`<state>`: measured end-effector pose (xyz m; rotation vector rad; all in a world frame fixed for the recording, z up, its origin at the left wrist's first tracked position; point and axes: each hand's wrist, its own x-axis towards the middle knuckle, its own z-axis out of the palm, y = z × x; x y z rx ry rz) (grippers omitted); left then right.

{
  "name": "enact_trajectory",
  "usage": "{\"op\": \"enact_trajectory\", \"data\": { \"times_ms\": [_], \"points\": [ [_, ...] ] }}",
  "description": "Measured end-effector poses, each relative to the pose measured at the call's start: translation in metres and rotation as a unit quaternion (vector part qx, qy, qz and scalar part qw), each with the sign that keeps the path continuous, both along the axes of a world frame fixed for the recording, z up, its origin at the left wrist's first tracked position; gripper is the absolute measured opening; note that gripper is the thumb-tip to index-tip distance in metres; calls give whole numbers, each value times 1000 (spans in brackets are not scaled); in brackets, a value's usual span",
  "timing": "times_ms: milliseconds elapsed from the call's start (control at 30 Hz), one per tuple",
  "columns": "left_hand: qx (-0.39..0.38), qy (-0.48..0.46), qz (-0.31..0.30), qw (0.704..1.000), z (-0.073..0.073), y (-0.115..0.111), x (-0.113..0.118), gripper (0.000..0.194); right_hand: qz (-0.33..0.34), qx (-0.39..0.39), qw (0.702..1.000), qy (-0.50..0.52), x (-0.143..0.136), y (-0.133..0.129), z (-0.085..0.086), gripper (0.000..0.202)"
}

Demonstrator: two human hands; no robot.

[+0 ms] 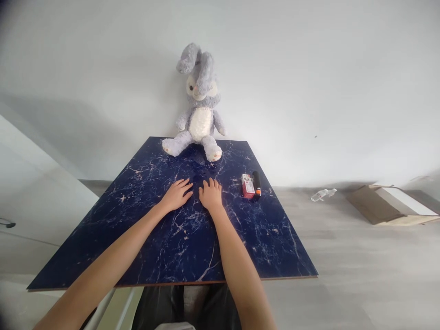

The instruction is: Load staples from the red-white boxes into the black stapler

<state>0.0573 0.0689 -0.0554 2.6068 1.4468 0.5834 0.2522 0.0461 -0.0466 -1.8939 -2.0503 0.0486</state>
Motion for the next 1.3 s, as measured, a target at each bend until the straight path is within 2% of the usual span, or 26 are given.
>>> {"op": "enact_trajectory", "data": {
  "times_ms": [100,233,700,900,1033,1167,1300],
  "points": [
    [-1,-10,6,1000,-1,1,0,66,4,4,1000,-4,1,-2,1,49],
    [3,-6,-2,1000,-2,2,-1,56,6,5,1000,0,1,-3,3,49],
    [2,11,1,1000,1,1,0,55,7,10,1000,7,2,-2,2,50],
    [15,-17,1,1000,1,1,1,68,5,9,1000,3,1,-2,2,48],
    [16,9,-2,1000,-2,2,-1,55,6,8,1000,3,1,-2,3,48],
    [12,5,-1,1000,-4,3,-1,52,7,2,1000,8,2,-2,2,47],
    [18,-18,1,1000,4,-1,2,49,-14,41,998,51,-2,-5,5,45]
  ]
}}
